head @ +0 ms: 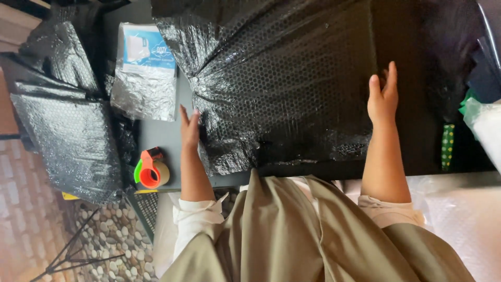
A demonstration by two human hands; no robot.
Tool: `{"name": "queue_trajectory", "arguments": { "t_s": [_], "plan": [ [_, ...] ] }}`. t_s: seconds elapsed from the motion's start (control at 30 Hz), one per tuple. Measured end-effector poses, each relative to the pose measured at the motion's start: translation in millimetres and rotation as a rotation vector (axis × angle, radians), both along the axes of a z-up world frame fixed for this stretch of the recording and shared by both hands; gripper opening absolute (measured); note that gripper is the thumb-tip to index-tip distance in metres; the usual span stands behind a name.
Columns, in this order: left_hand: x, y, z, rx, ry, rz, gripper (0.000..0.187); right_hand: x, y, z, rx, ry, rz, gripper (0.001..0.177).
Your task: The person wraps a blue tote bag in black bubble wrap on a table, folds the wrap around the bag, and secures it with clear packing tape using a handheld dispenser. The wrapped package remains on the table at the end of the clip.
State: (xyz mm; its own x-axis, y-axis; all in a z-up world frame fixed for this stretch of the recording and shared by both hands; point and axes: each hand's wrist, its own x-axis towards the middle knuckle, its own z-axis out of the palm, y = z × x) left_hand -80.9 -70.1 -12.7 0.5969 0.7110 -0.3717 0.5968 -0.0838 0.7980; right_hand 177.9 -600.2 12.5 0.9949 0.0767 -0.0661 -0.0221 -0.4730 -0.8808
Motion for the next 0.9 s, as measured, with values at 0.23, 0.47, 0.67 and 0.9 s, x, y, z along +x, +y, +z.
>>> {"name": "queue_trajectory", "arguments": {
  "t_s": [0.23, 0.47, 0.67, 0.9],
  "plan": [
    [-27.4, -41.6, 15.1, 0.004, 0.212, -0.060, 0.095, -7.3, -1.5, -12.5, -0.120, 0.013, 0.050, 0.049],
    [-73.6, -69.7, 14.0, 0.161, 0.238, -0.133, 0.125, -59.9, -15.9, -40.1, -0.336, -0.491, 0.099, 0.089],
    [-59.6, -97.4, -29.0, 0.434, 0.308, 0.155, 0.089, -132.4, -8.7, -58.8, -0.596, -0.821, 0.090, 0.078],
    [-95.1, -55.6, 6.7, 0.269, 0.238, -0.194, 0.111, -196.6, 86.5, -34.4, -0.702, -0.363, 0.734, 0.064]
  ]
}}
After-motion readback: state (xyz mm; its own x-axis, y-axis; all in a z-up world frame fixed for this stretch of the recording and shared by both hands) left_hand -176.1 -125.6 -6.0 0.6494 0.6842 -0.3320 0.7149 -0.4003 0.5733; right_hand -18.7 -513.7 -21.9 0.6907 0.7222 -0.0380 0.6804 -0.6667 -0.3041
